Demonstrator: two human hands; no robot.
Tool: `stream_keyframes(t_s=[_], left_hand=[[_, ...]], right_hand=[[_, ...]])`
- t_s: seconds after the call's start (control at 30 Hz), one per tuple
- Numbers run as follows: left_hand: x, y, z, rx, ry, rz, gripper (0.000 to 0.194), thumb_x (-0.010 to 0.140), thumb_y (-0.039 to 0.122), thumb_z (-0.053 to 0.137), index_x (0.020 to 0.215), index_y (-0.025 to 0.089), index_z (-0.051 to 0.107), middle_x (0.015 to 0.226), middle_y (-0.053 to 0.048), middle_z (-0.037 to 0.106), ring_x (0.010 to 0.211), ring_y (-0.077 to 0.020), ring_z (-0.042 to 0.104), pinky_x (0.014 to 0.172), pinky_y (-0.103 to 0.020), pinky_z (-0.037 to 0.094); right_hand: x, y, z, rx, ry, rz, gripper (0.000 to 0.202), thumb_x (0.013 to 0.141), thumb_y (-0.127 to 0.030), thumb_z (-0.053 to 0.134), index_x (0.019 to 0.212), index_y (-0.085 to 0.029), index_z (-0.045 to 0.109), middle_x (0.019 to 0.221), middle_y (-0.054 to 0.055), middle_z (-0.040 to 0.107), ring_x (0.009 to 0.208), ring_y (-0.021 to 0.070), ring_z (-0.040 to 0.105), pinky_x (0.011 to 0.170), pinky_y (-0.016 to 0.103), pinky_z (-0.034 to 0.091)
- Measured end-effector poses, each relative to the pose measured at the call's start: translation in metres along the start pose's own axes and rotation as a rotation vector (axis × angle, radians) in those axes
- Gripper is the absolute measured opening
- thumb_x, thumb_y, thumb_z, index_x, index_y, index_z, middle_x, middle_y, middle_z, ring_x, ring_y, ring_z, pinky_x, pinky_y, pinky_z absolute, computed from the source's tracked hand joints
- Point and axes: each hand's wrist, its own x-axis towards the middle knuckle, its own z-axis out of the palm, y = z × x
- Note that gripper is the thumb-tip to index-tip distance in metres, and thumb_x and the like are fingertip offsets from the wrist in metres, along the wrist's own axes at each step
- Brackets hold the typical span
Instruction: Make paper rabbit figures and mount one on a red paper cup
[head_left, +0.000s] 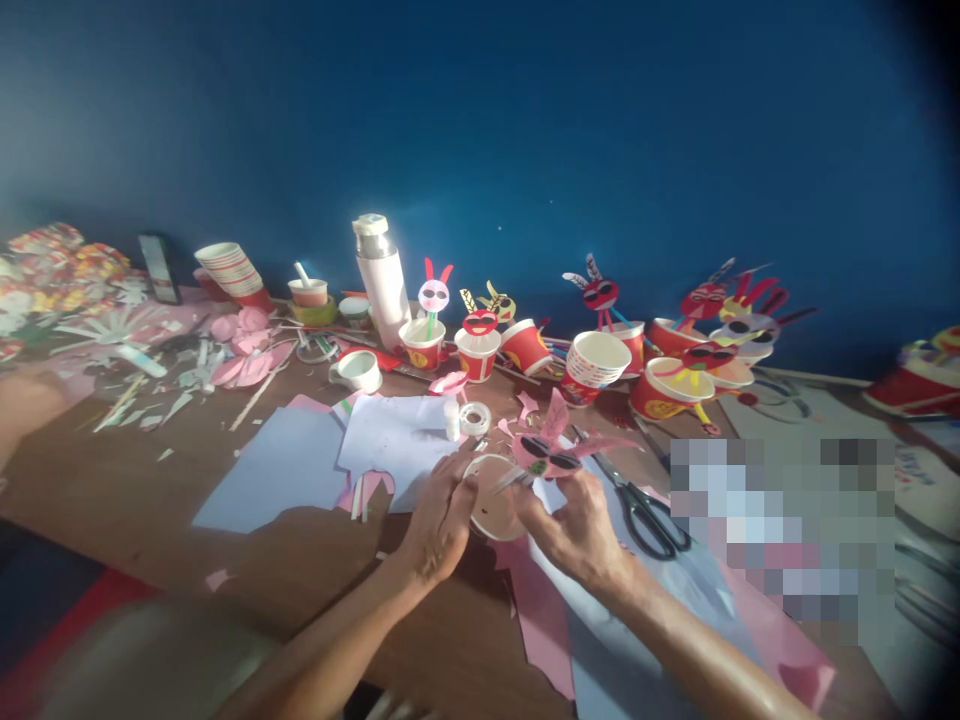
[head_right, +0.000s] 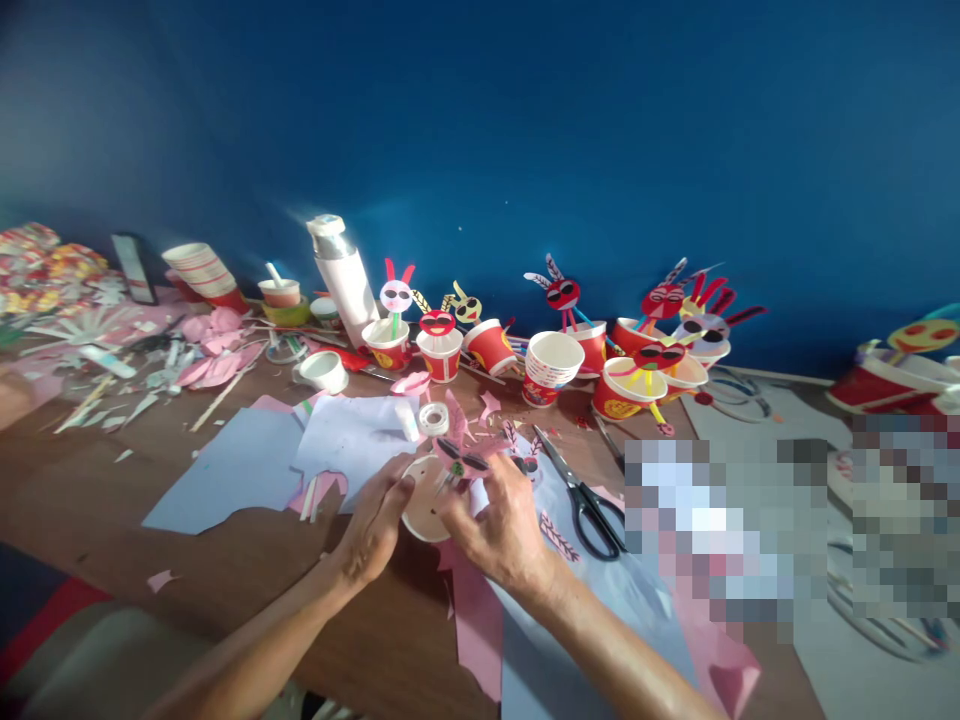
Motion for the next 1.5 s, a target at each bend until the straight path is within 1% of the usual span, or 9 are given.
stream_keyframes(t_s=[0.27,0.4,0.5,0.63,0.77,0.97,1.13,1.3,1.5], left_hand=[[-0.002,-0.005,-0.002,0.055,0.04,-0.02,0.037,0.09,0.02,0.035,0.122,0.018,0.054,0.129,-0.008,0.054,0.12,-0.0233,0.045,0.102,-0.036,0.033],[0.0,-0.003,-0.005,-0.002,0.01,-0.059,0.034,0.089,0.024,0.037,0.116,0.018,0.057,0.121,-0.007,0.06,0.112,-0.0245,0.052,0.095,-0.036,0.04],[0.0,-0.004,-0.005,-0.002,0.033,-0.087,0.033,0.088,0.023,0.037,0.111,0.019,0.06,0.117,-0.006,0.063,0.111,-0.0252,0.052,0.092,-0.036,0.042],[0.0,-0.004,-0.005,-0.008,0.059,-0.111,0.033,0.088,0.027,0.038,0.109,0.018,0.062,0.111,-0.007,0.065,0.109,-0.0258,0.054,0.09,-0.036,0.044],[0.0,-0.001,-0.005,-0.007,0.058,-0.114,0.032,0.088,0.028,0.039,0.108,0.019,0.062,0.108,-0.008,0.066,0.108,-0.0256,0.054,0.089,-0.036,0.045],[0.003,0.007,-0.006,-0.029,0.004,-0.129,0.035,0.089,0.024,0.034,0.111,0.018,0.061,0.109,-0.007,0.066,0.105,-0.0242,0.057,0.092,-0.036,0.043],[0.003,0.0,-0.003,-0.004,0.064,-0.085,0.036,0.088,0.026,0.037,0.116,0.018,0.058,0.11,-0.008,0.066,0.104,-0.0245,0.058,0.09,-0.036,0.045],[0.002,-0.005,-0.003,0.026,0.047,-0.068,0.038,0.089,0.025,0.036,0.121,0.018,0.055,0.114,-0.007,0.065,0.106,-0.0246,0.056,0.09,-0.035,0.043],[0.003,0.003,-0.003,-0.052,0.029,-0.151,0.036,0.089,0.026,0.039,0.118,0.018,0.058,0.104,-0.004,0.069,0.093,-0.0225,0.061,0.077,-0.029,0.047]], right_hand=[[-0.002,0.002,0.002,-0.095,-0.019,-0.109,0.02,0.07,-0.011,0.05,0.083,-0.024,0.057,0.066,-0.002,0.061,0.062,0.0185,0.058,0.07,0.036,0.044],[-0.004,0.003,0.005,-0.133,0.043,-0.113,0.017,0.072,-0.014,0.052,0.086,-0.023,0.055,0.072,0.001,0.062,0.068,0.0206,0.059,0.066,0.034,0.043],[-0.006,0.002,0.005,-0.156,0.077,-0.152,0.015,0.074,-0.015,0.052,0.086,-0.023,0.055,0.074,0.001,0.063,0.069,0.0209,0.059,0.067,0.035,0.042],[-0.006,0.0,0.003,-0.184,0.083,-0.197,0.009,0.075,-0.014,0.052,0.078,-0.022,0.052,0.073,0.001,0.061,0.067,0.0201,0.057,0.067,0.036,0.04],[-0.005,0.0,0.003,-0.196,0.084,-0.225,0.011,0.075,-0.014,0.051,0.081,-0.023,0.05,0.075,0.001,0.061,0.065,0.0192,0.056,0.067,0.036,0.04],[-0.008,0.002,0.006,-0.22,0.073,-0.22,0.012,0.076,-0.014,0.051,0.084,-0.023,0.052,0.077,0.002,0.062,0.067,0.0195,0.056,0.069,0.036,0.038],[-0.008,0.002,0.008,-0.237,0.054,-0.21,0.01,0.078,-0.015,0.049,0.082,-0.023,0.055,0.075,0.002,0.062,0.068,0.0201,0.056,0.067,0.036,0.038],[-0.007,0.003,0.009,-0.258,0.063,-0.216,0.012,0.075,-0.013,0.051,0.081,-0.022,0.056,0.073,0.002,0.062,0.067,0.0207,0.054,0.064,0.036,0.036],[-0.007,0.003,0.011,-0.258,0.072,-0.222,0.008,0.075,-0.016,0.051,0.08,-0.022,0.053,0.075,0.002,0.062,0.069,0.0199,0.055,0.067,0.035,0.036]])
